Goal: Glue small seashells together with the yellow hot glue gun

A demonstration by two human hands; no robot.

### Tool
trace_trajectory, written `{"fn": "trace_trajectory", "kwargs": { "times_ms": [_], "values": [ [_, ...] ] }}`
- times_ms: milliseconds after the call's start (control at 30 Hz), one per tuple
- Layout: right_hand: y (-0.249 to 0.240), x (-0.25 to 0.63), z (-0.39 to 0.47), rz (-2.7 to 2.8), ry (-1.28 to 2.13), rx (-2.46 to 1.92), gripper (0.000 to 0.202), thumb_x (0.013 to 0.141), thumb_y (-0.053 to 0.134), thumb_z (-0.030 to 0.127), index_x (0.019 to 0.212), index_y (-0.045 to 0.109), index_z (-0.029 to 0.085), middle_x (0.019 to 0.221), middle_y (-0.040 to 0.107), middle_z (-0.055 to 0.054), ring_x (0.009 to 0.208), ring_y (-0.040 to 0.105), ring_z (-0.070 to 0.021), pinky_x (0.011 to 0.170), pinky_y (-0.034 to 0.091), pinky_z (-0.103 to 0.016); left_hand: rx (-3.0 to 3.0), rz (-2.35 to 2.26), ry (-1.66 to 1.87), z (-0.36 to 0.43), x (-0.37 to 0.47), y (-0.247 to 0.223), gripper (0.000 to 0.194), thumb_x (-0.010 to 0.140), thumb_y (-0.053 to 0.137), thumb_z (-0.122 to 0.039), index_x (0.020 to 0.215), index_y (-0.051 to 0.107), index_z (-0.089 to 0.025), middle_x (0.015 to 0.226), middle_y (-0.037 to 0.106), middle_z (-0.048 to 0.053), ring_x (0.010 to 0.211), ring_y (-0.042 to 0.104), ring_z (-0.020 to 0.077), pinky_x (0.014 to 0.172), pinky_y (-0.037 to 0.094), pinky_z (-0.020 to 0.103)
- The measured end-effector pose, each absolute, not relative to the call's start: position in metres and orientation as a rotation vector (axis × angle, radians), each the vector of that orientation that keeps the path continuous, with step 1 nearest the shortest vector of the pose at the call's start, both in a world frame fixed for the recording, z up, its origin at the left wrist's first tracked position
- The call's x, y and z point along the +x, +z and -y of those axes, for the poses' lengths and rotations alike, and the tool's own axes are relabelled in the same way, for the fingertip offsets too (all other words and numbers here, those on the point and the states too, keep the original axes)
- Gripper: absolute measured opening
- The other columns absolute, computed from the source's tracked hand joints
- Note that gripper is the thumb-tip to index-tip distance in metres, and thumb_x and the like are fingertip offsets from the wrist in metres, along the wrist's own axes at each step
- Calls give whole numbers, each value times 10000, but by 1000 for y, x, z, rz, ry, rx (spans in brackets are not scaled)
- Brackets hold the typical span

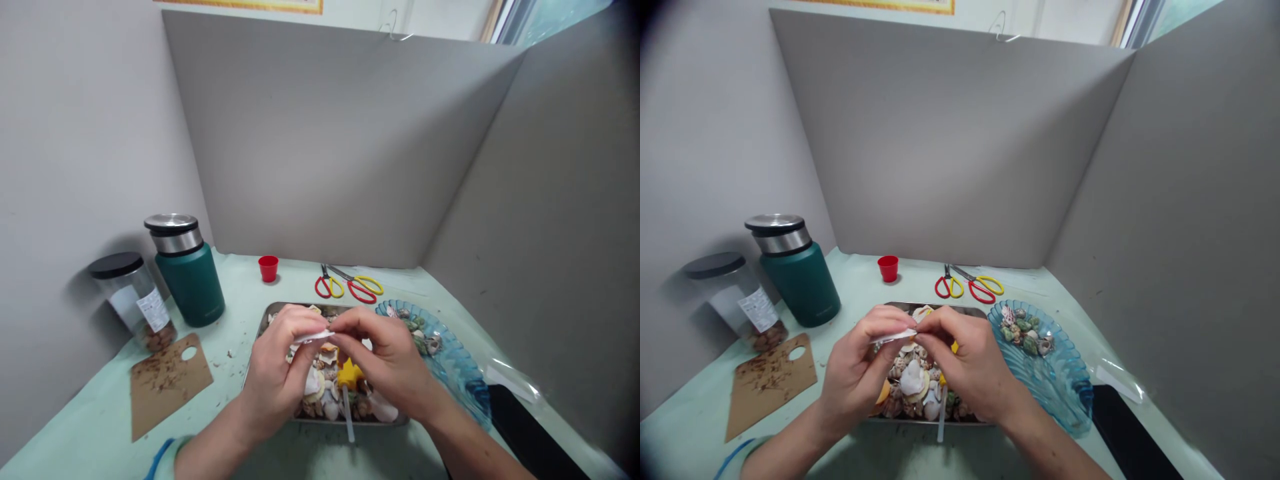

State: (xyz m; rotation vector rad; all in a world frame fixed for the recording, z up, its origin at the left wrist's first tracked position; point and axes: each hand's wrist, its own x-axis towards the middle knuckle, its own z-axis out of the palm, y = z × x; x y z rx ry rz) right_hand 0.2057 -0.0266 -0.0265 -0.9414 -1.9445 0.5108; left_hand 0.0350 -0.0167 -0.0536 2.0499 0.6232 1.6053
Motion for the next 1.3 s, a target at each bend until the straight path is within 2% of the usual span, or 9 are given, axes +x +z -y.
{"fn": "trace_trajectory", "kwargs": {
  "times_ms": [133,267,400,600,867,1000,1300],
  "values": [
    [-26,205,26,1945,514,-984,53,857,561,186,861,613,195,746,624,19,657,556,-101,632,426,-238,1542,-835,1441,23,41,-47,68,850,545,-207,912,573,-210,918,621,27,864,579,154,757,460,278],
    [-25,205,26,1932,565,-1063,69,855,551,215,823,607,190,685,590,23,614,525,-104,572,406,-236,1056,-791,1254,26,48,-37,162,823,586,-314,905,550,-180,776,603,9,671,543,109,611,438,219],
    [-24,206,26,1890,733,-1138,89,849,542,225,780,587,189,671,574,30,583,515,-94,539,400,-223,897,-742,1209,26,52,-34,206,783,629,-324,869,555,-152,733,567,7,618,507,97,557,412,207],
    [-24,206,24,1875,877,-1201,103,841,544,261,785,588,186,693,590,26,589,541,-94,545,420,-221,880,-797,1203,25,52,-37,214,774,633,-329,857,543,-154,744,561,3,608,494,94,531,400,204],
    [-25,205,24,1876,733,-1226,105,820,548,213,728,586,179,650,584,25,560,525,-92,522,408,-220,1007,-867,1263,24,52,-42,224,754,664,-334,876,573,-169,798,602,7,684,530,102,605,416,203],
    [-24,204,25,1843,739,-1254,113,817,548,216,715,576,177,636,577,24,552,525,-96,514,408,-224,1072,-910,1268,25,51,-44,221,763,653,-350,905,594,-191,777,601,-3,666,520,99,592,415,203],
    [-25,205,25,1856,722,-1193,122,835,551,234,739,596,175,636,585,20,560,531,-104,520,405,-228,1500,-1017,1395,31,50,-40,88,817,592,-285,882,611,-228,899,634,4,821,575,141,693,452,228]
  ]
}}
